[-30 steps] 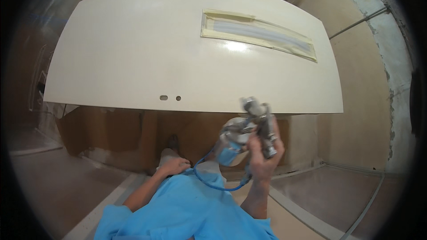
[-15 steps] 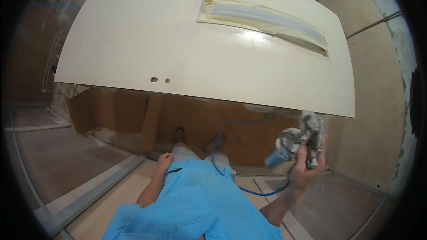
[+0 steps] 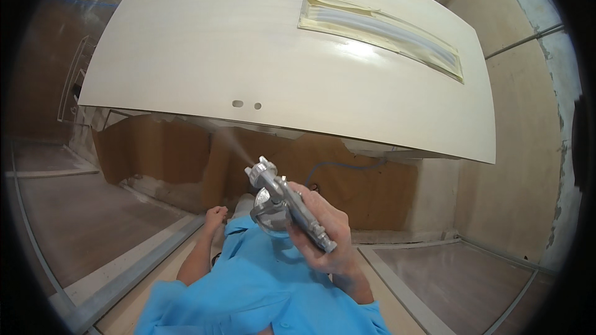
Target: The person uses a spray gun to apply white paint to a large flat panel. They move the spray gun in steady horizontal passes across the surface, covering the area methodically.
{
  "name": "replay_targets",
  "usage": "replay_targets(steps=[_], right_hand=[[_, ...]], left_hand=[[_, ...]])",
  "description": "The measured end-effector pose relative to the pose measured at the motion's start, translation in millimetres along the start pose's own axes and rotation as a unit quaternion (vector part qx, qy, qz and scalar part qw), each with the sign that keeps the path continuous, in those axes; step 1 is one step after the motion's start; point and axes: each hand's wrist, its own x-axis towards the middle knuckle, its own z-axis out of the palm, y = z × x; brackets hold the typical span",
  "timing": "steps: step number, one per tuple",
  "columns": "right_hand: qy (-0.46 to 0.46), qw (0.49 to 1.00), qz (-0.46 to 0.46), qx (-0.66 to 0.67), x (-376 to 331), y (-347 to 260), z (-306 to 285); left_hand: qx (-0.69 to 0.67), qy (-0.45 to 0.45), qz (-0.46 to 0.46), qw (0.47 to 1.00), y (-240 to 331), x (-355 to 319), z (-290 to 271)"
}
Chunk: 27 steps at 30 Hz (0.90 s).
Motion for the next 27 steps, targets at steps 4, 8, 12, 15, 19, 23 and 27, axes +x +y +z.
replay_targets(steps=[4,8,12,15,19,23,27], right_hand=[[0.112,0.992,-0.03,-0.055,7.8,12.2,-2.6],[0.23,0.962,-0.006,-0.145,1.0,28.7,-39.0],[0.352,0.901,0.051,-0.249,-28.9,30.6,-90.9],[0.383,0.866,0.1,-0.305,-52.3,20.5,-118.9],[0.33,0.891,0.132,-0.282,-70.7,7.4,-111.0],[0.237,0.952,0.138,-0.137,-61.4,6.9,-55.2],[0.097,0.988,0.111,-0.049,-23.8,3.5,-0.3]], left_hand=[[-0.008,0.007,-0.049,0.999,-6.6,4.0,-18.8],[-0.064,-0.006,-0.034,0.997,2.3,1.9,-3.0],[-0.037,-0.011,0.018,0.999,13.5,-15.2,49.1],[0.071,0.021,0.064,0.995,20.3,-23.4,73.3],[0.042,-0.003,-0.001,0.999,22.8,-18.8,61.2],[0.026,0.003,-0.007,1.0,21.6,-13.7,35.3],[0.009,0.019,0.021,1.0,23.7,-15.0,18.4]])
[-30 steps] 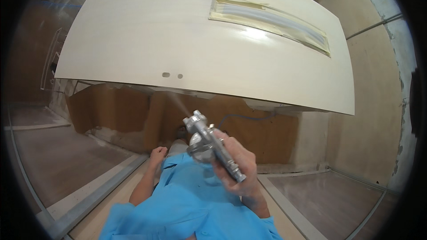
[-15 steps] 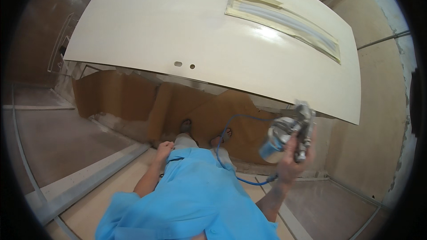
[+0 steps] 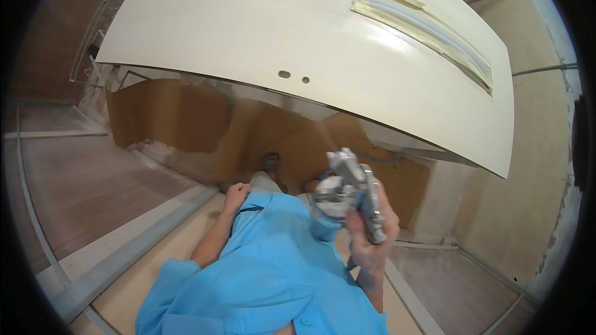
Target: The person uses a spray gun to apply white paint to a large flat panel. They move the spray gun in steady horizontal passes across the surface, covering the area methodically.
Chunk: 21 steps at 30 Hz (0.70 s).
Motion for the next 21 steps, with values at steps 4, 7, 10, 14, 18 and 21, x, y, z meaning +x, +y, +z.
replay_targets(steps=[4,7,10,14,18,21], right_hand=[[-0.112,0.989,-0.092,0.013,18.7,-21.9,44.0],[-0.106,0.989,-0.107,0.013,19.8,-32.3,59.2],[-0.057,0.995,-0.073,-0.028,10.6,-31.7,57.4],[0.065,0.996,-0.013,-0.051,-9.6,-12.7,35.5],[0.195,0.976,0.04,-0.093,-32.7,13.8,-18.7],[0.269,0.952,0.05,-0.135,-49.5,32.6,-66.6]], left_hand=[[-0.027,0.019,0.004,0.999,-7.3,4.9,-24.8],[-0.008,0.011,0.018,1.0,-19.0,24.5,-42.2],[0.04,-0.008,-0.005,0.999,-34.4,35.9,-57.1],[0.07,-0.012,-0.059,0.996,-38.7,40.1,-68.7],[0.099,-0.033,-0.043,0.994,-15.8,51.7,-63.3],[0.104,-0.038,0.031,0.993,11.0,63.7,-43.0]])
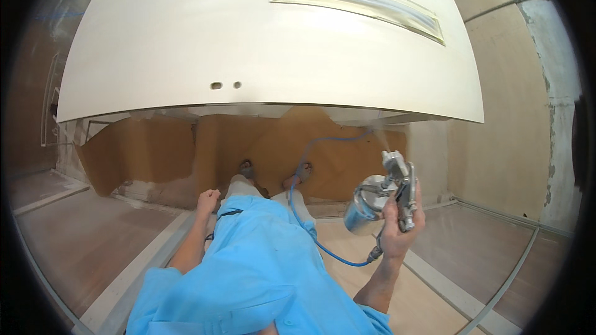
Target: The person uses a spray gun to apply white paint to a large flat panel. They move the spray gun in steady horizontal passes across the surface, covering the area methodically.
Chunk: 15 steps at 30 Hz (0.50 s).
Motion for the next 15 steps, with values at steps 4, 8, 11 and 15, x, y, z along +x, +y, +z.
replay_targets(steps=[4,8,11,15], right_hand=[[0.078,0.996,0.03,-0.021,22.0,36.1,-52.6],[0.149,0.983,0.111,-0.006,45.7,59.9,-107.3],[0.217,0.973,0.046,-0.058,68.7,75.9,-128.3],[0.167,0.972,-0.04,-0.163,83.8,71.5,-137.0]], left_hand=[[0.014,-0.001,0.018,1.0,41.0,4.3,25.2],[-0.007,-0.022,0.046,0.999,77.3,-12.2,64.4],[0.027,-0.05,0.039,0.998,94.9,-30.2,93.9],[0.043,-0.044,0.055,0.997,113.5,-38.8,105.7]])
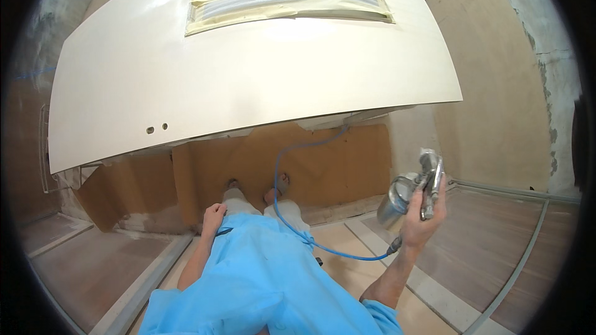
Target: The person uses a spray gun to apply white paint to a large flat panel. They move the spray gun in steady horizontal passes across the surface, covering the area methodically.
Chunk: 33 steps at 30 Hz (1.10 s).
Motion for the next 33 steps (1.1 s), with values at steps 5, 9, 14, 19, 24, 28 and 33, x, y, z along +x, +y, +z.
replay_targets(steps=[5,9,14,19,24,28,33], right_hand=[[-0.152,0.973,-0.028,0.169,-11.4,-41.6,21.3],[-0.287,0.914,-0.079,0.277,-22.6,-78.1,41.5],[-0.343,0.877,-0.063,0.329,-19.7,-96.7,49.0],[-0.202,0.954,-0.027,0.22,7.9,-51.7,31.2],[-0.072,0.994,0.01,0.082,43.3,39.3,-19.5],[0.028,0.991,0.097,0.09,68.9,102.6,-49.4],[0.034,0.999,-0.001,0.008,113.8,142.3,-64.7]], left_hand=[[-0.025,0.035,0.015,0.999,9.1,10.2,-12.0],[-0.041,-0.017,-0.019,0.999,-4.8,26.6,-13.1],[-0.051,-0.057,-0.079,0.994,-24.6,74.5,-27.0],[0.019,-0.014,-0.034,0.999,-14.7,97.6,-14.7],[-0.017,-0.063,-0.024,0.998,29.9,89.2,38.6],[0.035,-0.024,-0.039,0.998,63.4,56.4,76.0],[0.131,0.033,-0.039,0.99,87.1,-9.8,112.2]])
